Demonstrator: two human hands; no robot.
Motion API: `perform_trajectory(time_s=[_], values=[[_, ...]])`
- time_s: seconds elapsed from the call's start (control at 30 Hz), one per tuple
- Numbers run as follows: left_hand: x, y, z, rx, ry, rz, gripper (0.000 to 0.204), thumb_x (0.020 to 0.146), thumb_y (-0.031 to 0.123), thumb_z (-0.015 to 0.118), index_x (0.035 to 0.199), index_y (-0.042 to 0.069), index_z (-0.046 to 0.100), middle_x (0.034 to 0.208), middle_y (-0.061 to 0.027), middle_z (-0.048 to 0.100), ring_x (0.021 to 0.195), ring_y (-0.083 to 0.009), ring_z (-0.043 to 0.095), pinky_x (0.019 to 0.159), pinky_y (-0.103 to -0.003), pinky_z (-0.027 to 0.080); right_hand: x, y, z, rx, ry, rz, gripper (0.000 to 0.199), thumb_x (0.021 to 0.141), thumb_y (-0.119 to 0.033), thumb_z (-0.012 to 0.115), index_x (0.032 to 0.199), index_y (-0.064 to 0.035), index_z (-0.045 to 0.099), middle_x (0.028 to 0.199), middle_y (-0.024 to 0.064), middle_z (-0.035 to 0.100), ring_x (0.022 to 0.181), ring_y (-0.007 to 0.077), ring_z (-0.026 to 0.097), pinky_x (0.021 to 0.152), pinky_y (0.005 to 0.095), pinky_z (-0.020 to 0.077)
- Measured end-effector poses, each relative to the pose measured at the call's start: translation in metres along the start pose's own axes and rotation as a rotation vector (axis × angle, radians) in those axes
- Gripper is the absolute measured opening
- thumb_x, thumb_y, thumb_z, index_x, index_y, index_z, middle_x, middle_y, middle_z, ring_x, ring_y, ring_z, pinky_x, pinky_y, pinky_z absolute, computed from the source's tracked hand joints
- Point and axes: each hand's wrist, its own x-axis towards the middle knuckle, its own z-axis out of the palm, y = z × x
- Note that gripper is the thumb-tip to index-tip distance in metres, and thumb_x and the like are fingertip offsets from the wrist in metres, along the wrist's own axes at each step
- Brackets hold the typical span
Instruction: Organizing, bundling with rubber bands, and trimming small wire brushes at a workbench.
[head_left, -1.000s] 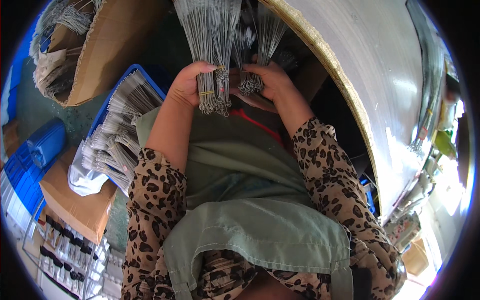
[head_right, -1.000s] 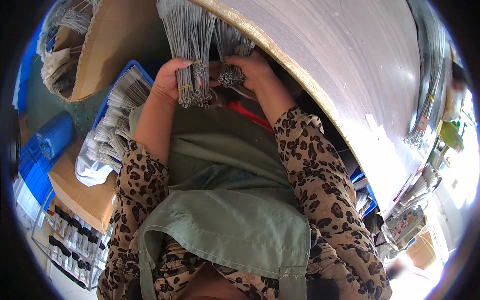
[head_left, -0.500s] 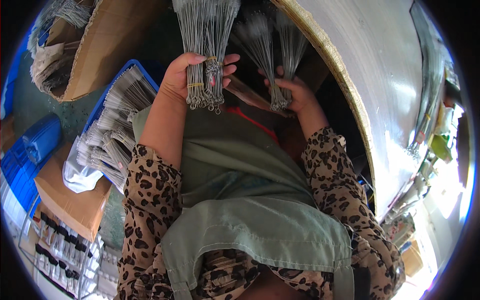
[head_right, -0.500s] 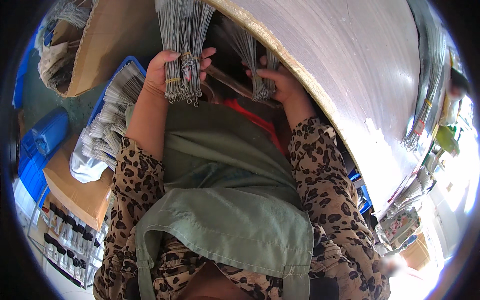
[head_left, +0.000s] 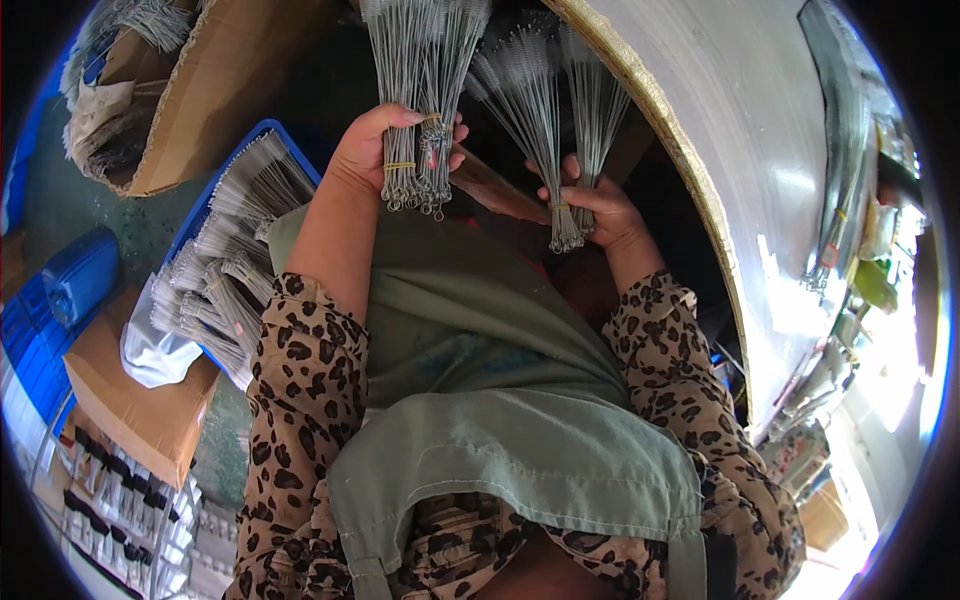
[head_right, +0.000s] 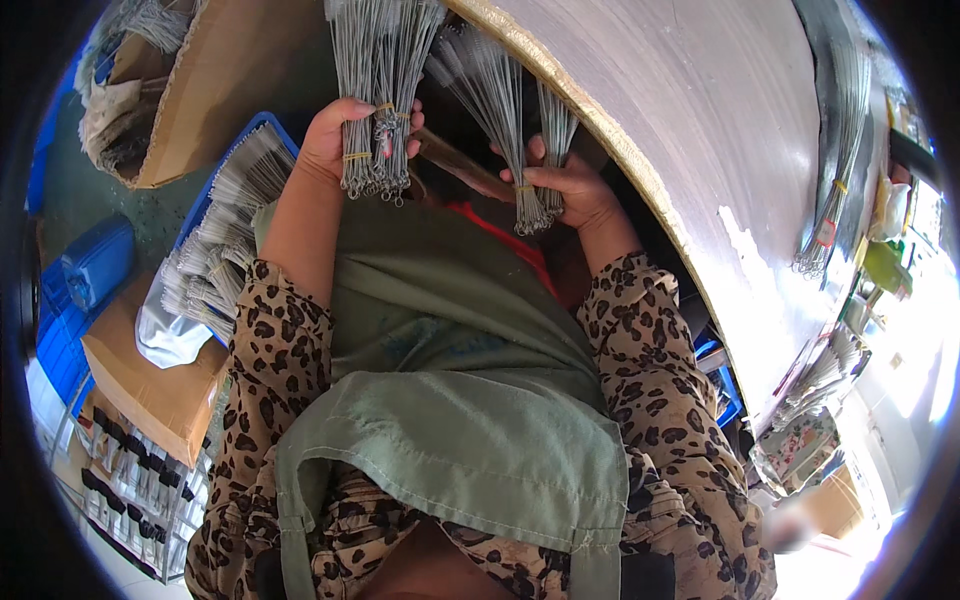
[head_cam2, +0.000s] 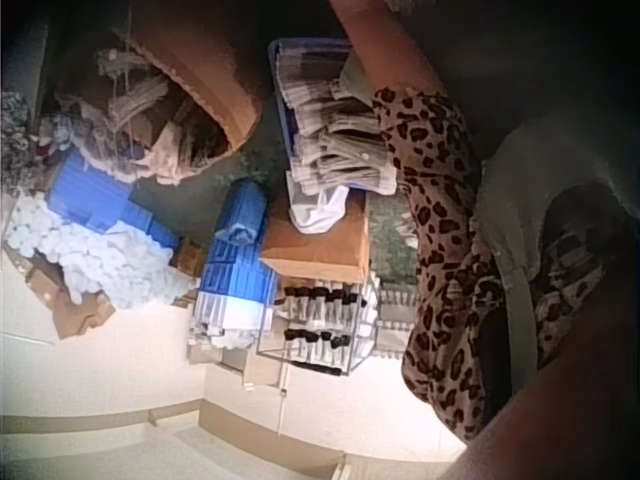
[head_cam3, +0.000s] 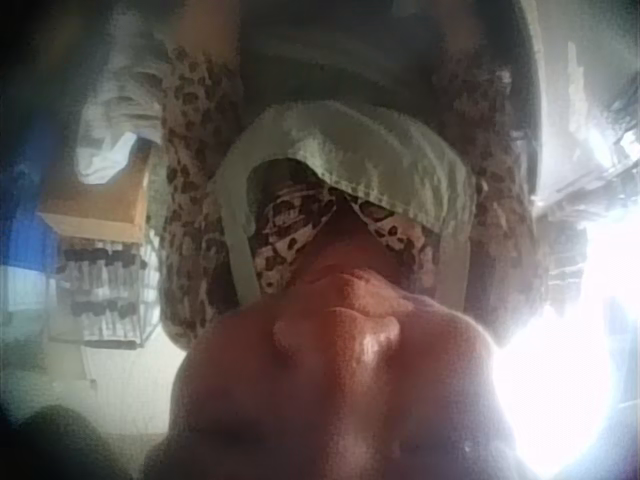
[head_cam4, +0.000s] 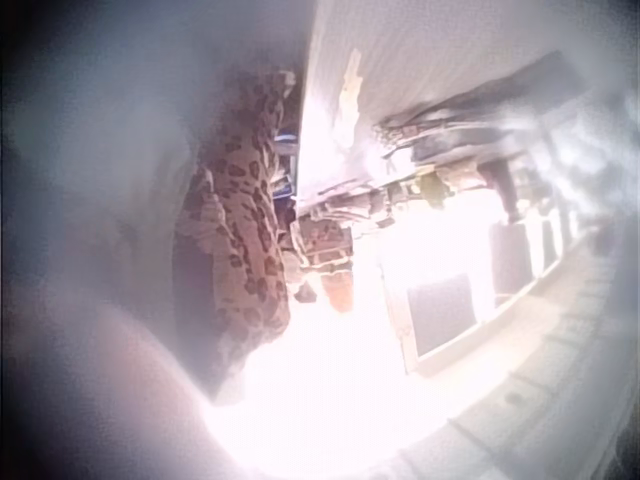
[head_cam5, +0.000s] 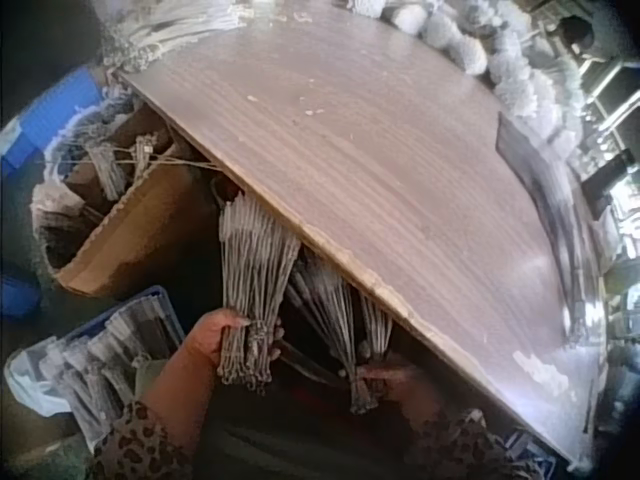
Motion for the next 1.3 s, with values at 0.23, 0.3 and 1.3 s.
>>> perform_trajectory(time_s=[0.23,0.3,1.3], values=[[0.005,-0.003,0.002,0.039,-0.042,-0.031,0.069,0.07,0.015,0.055,0.133,-0.006,0.038,0.114,-0.0217,0.057,0.111,-0.0351,0.054,0.094,-0.057,0.043,-0.017,-0.009,0.012,-0.054,0.131,0.005,0.028,0.077,0.002,0.062,0.099,-0.0077,0.048,0.131,0.0271,0.045,0.097,0.024,0.063,0.084,0.0354,0.0521],[0.007,-0.001,0.001,0.081,-0.131,-0.111,0.071,0.069,0.014,0.054,0.135,-0.005,0.036,0.124,-0.0238,0.052,0.121,-0.0379,0.046,0.097,-0.059,0.039,-0.021,-0.009,0.01,-0.097,0.145,-0.008,0.028,0.077,0.001,0.064,0.098,-0.0074,0.049,0.129,0.0257,0.047,0.097,0.024,0.063,0.085,0.0351,0.0519],[0.005,0.001,0.002,0.194,-0.052,0.101,0.062,0.071,0.009,0.055,0.129,-0.009,0.041,0.13,-0.0217,0.048,0.124,-0.035,0.044,0.096,-0.052,0.044,0.053,-0.019,-0.046,-2.189,0.716,0.579,0.024,0.084,-0.014,0.057,0.105,-0.0051,0.058,0.106,0.02,0.062,0.1,0.036,0.06,0.082,0.043,0.0497]])
